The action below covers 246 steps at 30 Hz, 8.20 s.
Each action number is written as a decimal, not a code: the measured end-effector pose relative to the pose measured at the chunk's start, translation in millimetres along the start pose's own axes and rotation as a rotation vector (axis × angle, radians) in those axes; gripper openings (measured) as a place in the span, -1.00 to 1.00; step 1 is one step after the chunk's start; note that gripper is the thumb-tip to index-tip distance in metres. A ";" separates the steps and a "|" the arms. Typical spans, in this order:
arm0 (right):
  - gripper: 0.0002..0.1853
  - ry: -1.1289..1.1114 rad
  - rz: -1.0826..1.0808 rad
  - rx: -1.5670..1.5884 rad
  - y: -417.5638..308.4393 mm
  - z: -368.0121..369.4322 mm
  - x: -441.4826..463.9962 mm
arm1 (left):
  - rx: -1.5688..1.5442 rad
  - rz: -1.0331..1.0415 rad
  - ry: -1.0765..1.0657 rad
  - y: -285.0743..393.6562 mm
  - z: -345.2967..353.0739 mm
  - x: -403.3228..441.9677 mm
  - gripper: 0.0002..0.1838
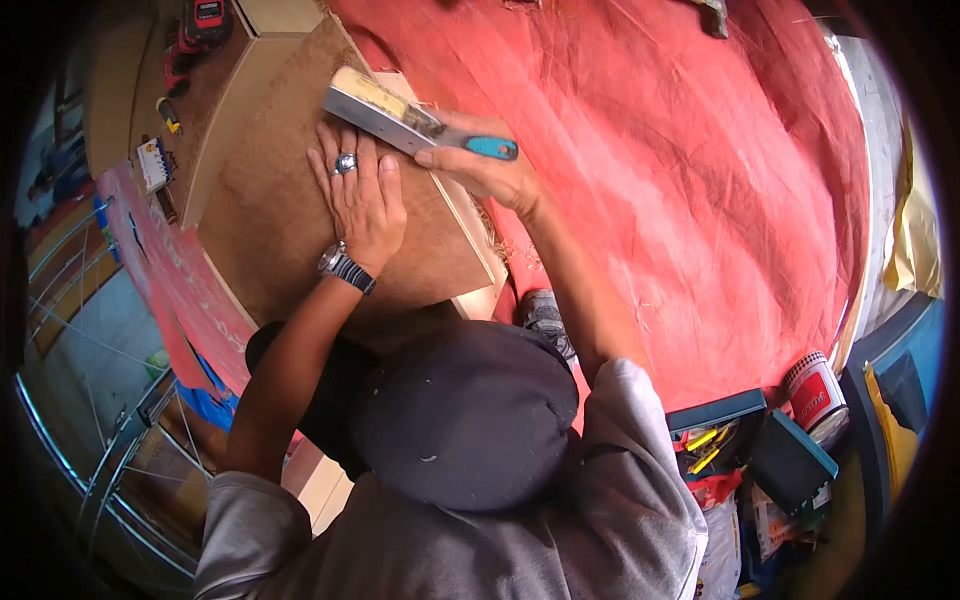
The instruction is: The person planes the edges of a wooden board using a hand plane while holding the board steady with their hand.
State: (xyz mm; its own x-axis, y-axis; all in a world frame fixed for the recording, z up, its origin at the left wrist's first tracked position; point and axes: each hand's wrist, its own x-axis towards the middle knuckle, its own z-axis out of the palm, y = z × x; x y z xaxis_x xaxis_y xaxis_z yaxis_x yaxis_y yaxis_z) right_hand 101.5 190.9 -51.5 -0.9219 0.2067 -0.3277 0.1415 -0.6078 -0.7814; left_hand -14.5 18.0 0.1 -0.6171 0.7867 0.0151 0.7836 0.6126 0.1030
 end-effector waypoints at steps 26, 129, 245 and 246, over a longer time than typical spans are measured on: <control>-0.34 0.074 0.165 0.248 69.2 -15.1 -124.5 | -0.039 -0.035 -0.034 8.9 -7.1 8.3 -0.29; -0.31 0.101 0.064 0.150 47.4 -3.2 -19.3 | -0.031 -0.048 0.023 6.5 -7.0 6.8 -0.24; -0.41 -0.015 -0.041 0.207 7.4 8.5 57.3 | -0.028 -0.072 -0.008 6.6 -13.0 10.3 -0.25; -0.41 -0.061 -0.097 0.259 -11.7 15.8 86.4 | -0.022 -0.070 -0.013 5.7 -13.1 10.9 -0.25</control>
State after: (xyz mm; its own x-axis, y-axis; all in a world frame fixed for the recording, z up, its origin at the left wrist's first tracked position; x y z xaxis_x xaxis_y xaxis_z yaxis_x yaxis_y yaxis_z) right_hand 14.4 203.7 -62.3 -0.9478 0.2319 -0.2189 -0.0386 -0.7647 -0.6433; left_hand -17.7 29.1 13.9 -0.6696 0.7427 -0.0056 0.7364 0.6648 0.1252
